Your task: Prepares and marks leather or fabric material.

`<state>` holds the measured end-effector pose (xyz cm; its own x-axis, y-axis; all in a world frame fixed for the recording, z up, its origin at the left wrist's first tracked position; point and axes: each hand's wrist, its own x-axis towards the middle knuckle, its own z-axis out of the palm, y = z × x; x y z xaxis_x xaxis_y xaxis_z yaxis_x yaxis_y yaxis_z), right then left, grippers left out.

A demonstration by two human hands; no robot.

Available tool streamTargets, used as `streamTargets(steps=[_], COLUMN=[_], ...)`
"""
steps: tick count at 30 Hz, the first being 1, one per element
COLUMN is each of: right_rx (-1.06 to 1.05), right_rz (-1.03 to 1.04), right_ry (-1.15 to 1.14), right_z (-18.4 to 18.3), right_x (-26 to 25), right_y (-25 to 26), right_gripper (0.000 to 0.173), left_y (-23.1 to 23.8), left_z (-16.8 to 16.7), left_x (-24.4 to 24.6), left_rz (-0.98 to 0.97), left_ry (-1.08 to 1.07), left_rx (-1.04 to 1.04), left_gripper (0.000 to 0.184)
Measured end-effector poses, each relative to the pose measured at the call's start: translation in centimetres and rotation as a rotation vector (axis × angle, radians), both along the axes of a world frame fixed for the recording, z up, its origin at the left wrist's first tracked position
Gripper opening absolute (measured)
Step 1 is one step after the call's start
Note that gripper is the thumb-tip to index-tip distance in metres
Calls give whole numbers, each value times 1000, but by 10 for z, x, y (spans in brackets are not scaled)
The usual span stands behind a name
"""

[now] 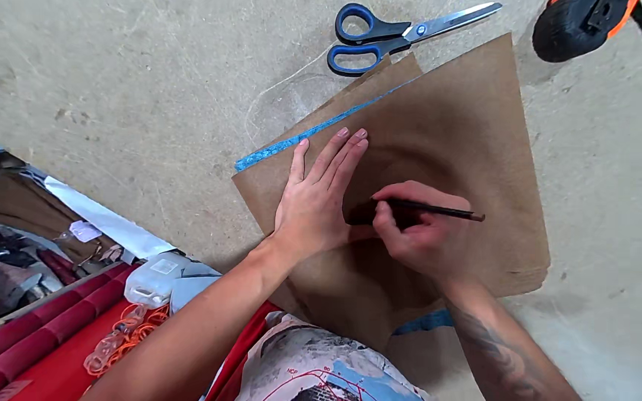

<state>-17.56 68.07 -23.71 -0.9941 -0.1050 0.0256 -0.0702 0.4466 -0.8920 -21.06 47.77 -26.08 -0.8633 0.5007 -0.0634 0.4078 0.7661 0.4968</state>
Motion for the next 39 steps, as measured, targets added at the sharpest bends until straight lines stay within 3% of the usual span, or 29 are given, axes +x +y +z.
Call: streamTargets(steps=[6, 10, 14, 18, 22, 25, 28, 32, 39], right_rx=[146, 148, 230, 129, 116, 1, 5, -19, 49], right_rz=[-21, -2, -61, 8, -92, -172, -117, -41, -20], right_ry=[1, 76, 55, 54, 58, 25, 41, 55, 130], right_z=[-6, -12, -10, -13, -12, 2, 11, -10, -17], right_x=[-3, -20, -5, -4, -8, 5, 7, -11, -34], right_y=[30, 26, 45, 34, 54, 76, 78, 81, 80], right_gripper=[12, 13, 12, 13, 14, 15, 17, 12, 13], left_y=[2, 4, 5, 6, 7, 16, 48, 72, 74], left_z=[0, 0, 1, 0, 7, 20, 14, 0, 1], left_x=[5, 2, 1, 0, 1, -7, -20, -36, -37], left_rz=[-185, -146, -124, -132, -113, -83, -206, -291, -252], left_ry=[49, -9, -18, -35, -60, -5, 55, -61, -48], left_rx=[-52, -75, -61, -83, -96, 61, 212, 36, -4], left_gripper=[107, 117, 119, 119, 121, 106, 82, 106, 117])
